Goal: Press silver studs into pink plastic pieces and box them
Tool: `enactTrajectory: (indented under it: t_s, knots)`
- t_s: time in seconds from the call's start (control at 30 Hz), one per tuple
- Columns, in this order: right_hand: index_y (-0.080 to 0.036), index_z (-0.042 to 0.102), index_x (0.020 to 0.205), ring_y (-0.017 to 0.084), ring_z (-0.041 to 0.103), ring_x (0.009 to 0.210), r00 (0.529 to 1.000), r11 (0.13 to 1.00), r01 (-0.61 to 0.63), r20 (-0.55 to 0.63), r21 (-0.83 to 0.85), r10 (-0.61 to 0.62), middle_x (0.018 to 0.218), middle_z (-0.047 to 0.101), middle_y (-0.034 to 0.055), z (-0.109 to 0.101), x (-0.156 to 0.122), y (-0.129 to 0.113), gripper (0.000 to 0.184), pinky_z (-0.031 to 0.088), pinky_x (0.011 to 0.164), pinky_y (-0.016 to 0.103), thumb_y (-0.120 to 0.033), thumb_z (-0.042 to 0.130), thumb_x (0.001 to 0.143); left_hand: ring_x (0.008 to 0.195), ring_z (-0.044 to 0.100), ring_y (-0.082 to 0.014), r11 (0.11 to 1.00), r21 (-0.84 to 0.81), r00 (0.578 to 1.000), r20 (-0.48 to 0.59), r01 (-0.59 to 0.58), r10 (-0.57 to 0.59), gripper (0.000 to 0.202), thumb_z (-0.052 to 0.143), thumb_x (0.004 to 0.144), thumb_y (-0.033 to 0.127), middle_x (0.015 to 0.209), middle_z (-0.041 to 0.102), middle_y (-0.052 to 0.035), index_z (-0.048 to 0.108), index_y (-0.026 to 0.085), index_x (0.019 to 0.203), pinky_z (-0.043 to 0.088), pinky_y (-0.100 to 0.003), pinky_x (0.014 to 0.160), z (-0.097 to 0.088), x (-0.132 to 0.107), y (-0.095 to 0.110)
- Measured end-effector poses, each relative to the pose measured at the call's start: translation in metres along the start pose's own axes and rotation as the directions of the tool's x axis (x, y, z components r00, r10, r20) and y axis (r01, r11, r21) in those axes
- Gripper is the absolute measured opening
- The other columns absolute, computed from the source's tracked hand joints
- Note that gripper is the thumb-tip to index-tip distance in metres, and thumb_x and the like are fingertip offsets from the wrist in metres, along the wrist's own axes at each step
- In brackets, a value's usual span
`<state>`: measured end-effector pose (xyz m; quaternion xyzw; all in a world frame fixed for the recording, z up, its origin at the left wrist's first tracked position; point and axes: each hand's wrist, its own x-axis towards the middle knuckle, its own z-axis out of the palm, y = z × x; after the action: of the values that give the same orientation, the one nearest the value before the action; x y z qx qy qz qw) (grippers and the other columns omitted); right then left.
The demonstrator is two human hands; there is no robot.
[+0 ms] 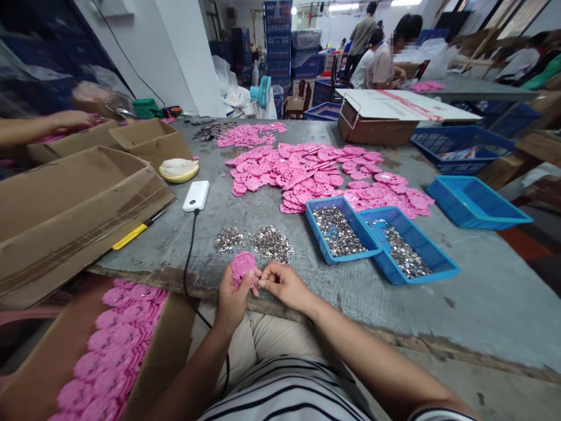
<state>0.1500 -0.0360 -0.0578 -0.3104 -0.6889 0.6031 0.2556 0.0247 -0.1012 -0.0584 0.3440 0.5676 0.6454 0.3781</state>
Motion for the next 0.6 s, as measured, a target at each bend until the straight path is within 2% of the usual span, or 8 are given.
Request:
enactTrajectory:
  t_s: [0.43,0.6]
  knots:
    - [-0.019,0.050,0.064,0.010,0.035,0.054,1.000,1.000,-0.018,0.010,-0.003,0.018,0.058,0.040,-0.0051,-0.0005,0.0000,-0.0008,0.049,0.028,0.054,0.025,-0.066,0.063,0.073,0.042,0.050,-0.0063,1.000,-0.002,1.000,-0.003,-0.016,0.016,0.021,0.063,0.075,0.037,0.066,0.066,0.0008,0.055,0.018,0.080,0.042,-0.018,0.043,-0.0007,0.0001,0.0001]
    - [-0.019,0.050,0.063,0.009,0.035,0.056,1.000,0.999,0.017,-0.022,-0.046,-0.018,0.058,0.042,-0.0048,0.0007,0.0019,0.0018,0.046,0.029,0.054,0.024,-0.060,0.064,0.074,0.041,0.049,-0.0056,1.000,0.020,1.000,0.006,-0.010,0.010,0.020,0.064,0.075,0.034,0.060,0.062,0.0037,0.053,0.017,0.078,0.042,-0.017,0.044,-0.0014,0.0027,-0.0026]
